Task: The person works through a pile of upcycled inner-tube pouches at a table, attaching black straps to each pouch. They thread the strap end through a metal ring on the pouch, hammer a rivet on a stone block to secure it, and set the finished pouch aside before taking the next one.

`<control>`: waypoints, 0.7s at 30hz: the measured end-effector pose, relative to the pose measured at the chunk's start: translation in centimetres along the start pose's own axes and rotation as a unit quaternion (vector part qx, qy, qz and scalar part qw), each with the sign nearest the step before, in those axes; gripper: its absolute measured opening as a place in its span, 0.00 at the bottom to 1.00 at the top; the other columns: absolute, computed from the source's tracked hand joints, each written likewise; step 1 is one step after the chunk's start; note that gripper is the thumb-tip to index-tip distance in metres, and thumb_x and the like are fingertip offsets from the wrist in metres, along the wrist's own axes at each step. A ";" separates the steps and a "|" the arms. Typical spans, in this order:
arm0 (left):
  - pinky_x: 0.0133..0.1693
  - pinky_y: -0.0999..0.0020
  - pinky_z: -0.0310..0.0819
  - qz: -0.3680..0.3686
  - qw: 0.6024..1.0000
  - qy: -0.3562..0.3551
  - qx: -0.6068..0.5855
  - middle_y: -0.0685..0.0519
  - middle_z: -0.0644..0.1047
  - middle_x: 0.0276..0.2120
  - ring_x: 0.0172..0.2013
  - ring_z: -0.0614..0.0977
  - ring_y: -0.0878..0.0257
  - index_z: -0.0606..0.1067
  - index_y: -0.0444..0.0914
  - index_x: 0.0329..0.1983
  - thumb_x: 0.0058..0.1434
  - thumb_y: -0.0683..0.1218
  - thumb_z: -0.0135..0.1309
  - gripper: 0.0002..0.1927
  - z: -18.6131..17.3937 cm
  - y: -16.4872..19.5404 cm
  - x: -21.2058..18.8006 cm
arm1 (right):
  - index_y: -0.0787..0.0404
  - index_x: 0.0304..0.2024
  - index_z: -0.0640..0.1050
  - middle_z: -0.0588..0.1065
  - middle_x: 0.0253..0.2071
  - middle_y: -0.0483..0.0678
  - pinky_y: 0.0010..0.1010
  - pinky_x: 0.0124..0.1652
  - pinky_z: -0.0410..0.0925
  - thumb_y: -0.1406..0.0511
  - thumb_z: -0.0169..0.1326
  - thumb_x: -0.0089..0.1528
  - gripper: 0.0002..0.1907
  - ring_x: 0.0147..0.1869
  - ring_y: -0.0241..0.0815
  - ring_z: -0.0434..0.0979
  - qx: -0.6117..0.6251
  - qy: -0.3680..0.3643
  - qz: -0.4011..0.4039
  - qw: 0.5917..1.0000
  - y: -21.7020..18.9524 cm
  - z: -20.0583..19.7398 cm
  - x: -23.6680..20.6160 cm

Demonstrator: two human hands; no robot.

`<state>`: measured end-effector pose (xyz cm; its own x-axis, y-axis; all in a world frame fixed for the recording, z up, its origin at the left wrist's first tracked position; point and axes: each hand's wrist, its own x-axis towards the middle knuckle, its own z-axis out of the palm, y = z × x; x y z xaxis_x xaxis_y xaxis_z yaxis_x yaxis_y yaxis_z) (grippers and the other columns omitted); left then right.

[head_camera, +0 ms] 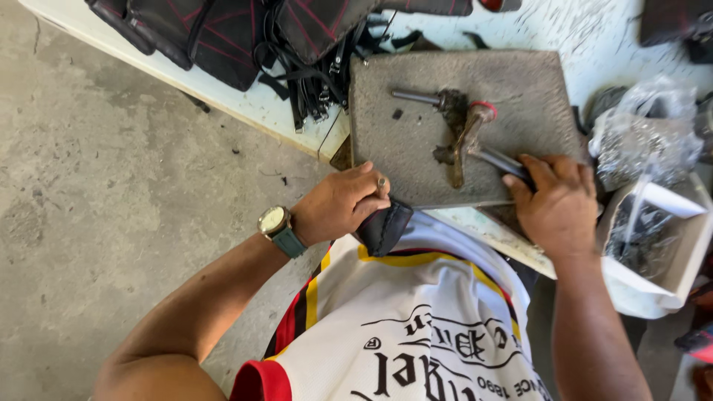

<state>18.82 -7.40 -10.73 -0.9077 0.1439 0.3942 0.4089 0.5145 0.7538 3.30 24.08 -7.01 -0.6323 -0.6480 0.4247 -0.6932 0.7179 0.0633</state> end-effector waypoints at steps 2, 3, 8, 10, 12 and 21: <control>0.55 0.57 0.73 0.003 1.000 0.007 0.019 0.50 0.79 0.38 0.41 0.81 0.48 0.71 0.38 0.40 0.66 0.44 0.57 0.07 0.4 -0.3 -0.1 | 0.57 0.52 0.82 0.78 0.46 0.51 0.45 0.49 0.72 0.59 0.64 0.64 0.16 0.50 0.55 0.78 0.034 0.003 0.015 0.999 0.3 1.5 -0.2; 0.53 0.58 0.73 0.004 1.000 0.005 0.025 0.50 0.79 0.40 0.44 0.81 0.47 0.72 0.38 0.40 0.66 0.45 0.57 0.07 0.4 -0.5 -0.2 | 0.57 0.52 0.82 0.78 0.46 0.51 0.44 0.47 0.72 0.60 0.63 0.64 0.15 0.49 0.56 0.78 0.055 0.005 0.022 0.998 0.2 2.0 -0.1; 0.60 0.52 0.71 0.044 0.997 0.021 0.067 0.50 0.79 0.40 0.45 0.81 0.50 0.73 0.39 0.43 0.67 0.47 0.56 0.08 0.8 -0.6 -0.3 | 0.63 0.52 0.79 0.77 0.36 0.48 0.32 0.40 0.69 0.61 0.60 0.67 0.15 0.37 0.40 0.73 0.329 -0.021 0.182 0.927 0.5 -1.6 2.7; 0.65 0.50 0.68 0.020 0.997 0.020 0.067 0.52 0.80 0.41 0.45 0.82 0.51 0.75 0.39 0.47 0.68 0.48 0.56 0.09 0.7 -0.6 -0.3 | 0.63 0.53 0.76 0.72 0.38 0.44 0.26 0.39 0.65 0.64 0.62 0.63 0.17 0.40 0.30 0.68 0.452 0.060 0.149 0.877 0.8 -4.8 3.6; 0.57 0.52 0.71 0.010 0.995 0.026 0.091 0.51 0.80 0.43 0.50 0.79 0.45 0.75 0.40 0.45 0.67 0.48 0.57 0.09 0.5 -0.4 -0.4 | 0.66 0.46 0.73 0.72 0.33 0.48 0.28 0.33 0.62 0.66 0.59 0.71 0.09 0.32 0.34 0.67 0.461 0.156 0.163 0.858 0.3 -8.0 3.7; 0.53 0.50 0.74 0.074 0.990 0.056 0.106 0.49 0.80 0.47 0.48 0.79 0.42 0.75 0.41 0.50 0.67 0.49 0.55 0.11 0.0 0.6 -0.2 | 0.53 0.56 0.76 0.80 0.39 0.54 0.47 0.37 0.75 0.60 0.58 0.58 0.23 0.36 0.55 0.82 0.098 -0.062 0.049 0.992 -3.9 -10.5 4.8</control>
<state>19.27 -7.07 -10.35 -0.8185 0.1412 0.5569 0.4960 0.6628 0.5610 6.58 20.87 4.29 -0.7295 -0.6120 0.3055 -0.6722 0.7241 -0.1544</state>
